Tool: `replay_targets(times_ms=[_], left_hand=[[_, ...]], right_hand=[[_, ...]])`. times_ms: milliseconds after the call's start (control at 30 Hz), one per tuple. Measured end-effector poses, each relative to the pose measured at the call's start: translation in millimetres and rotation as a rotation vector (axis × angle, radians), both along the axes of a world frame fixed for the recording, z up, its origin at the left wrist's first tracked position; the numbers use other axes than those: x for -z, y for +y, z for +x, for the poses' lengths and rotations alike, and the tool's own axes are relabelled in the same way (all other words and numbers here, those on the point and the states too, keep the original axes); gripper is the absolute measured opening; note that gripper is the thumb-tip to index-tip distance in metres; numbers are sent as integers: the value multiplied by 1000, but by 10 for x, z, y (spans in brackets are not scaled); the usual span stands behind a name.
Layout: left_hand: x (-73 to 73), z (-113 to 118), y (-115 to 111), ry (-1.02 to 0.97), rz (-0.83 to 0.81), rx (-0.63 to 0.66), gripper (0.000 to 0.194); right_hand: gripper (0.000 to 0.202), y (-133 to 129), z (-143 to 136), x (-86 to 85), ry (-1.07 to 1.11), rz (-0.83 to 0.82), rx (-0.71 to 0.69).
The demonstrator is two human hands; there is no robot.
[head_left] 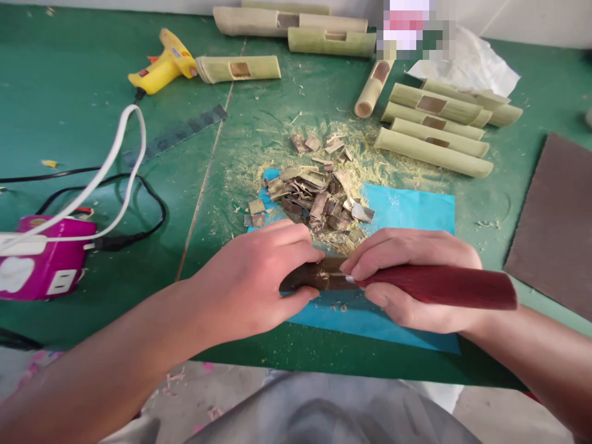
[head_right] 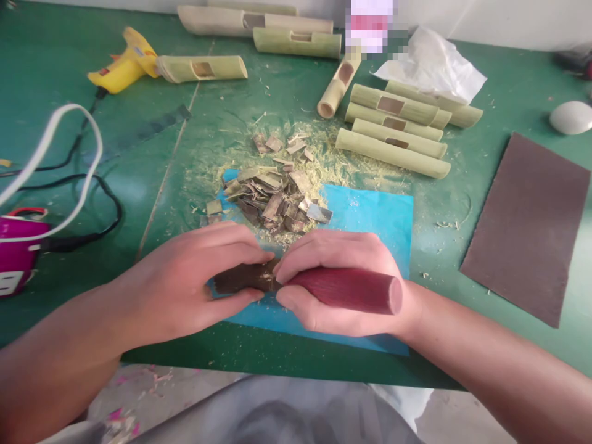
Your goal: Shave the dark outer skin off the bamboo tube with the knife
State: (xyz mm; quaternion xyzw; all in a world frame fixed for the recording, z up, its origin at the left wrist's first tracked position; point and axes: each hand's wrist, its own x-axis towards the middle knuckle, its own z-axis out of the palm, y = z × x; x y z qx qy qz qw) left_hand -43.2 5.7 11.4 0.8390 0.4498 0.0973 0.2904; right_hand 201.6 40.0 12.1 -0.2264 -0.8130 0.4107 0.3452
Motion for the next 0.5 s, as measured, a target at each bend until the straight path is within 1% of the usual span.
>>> replay_targets(times_ms=[133, 233, 300, 367, 400, 500], left_hand=[[-26, -9, -11, 0, -19, 3, 8], [-5, -33, -33, -18, 3, 1, 14], [25, -50, -46, -29, 27, 4, 19], [52, -61, -52, -45, 68, -1, 21], [59, -61, -51, -50, 79, -1, 21], [45, -45, -40, -55, 59, -2, 17]], right_hand=[[11, -50, -1, -20, 3, 49, 56], [15, -91, 56, -16, 20, 65, 100], [17, -100, 99, 7, 44, 49, 158], [16, -91, 126, 36, 139, 43, 233], [15, -82, 132, 49, 177, 48, 231], [6, -48, 121, 65, 154, 69, 94]])
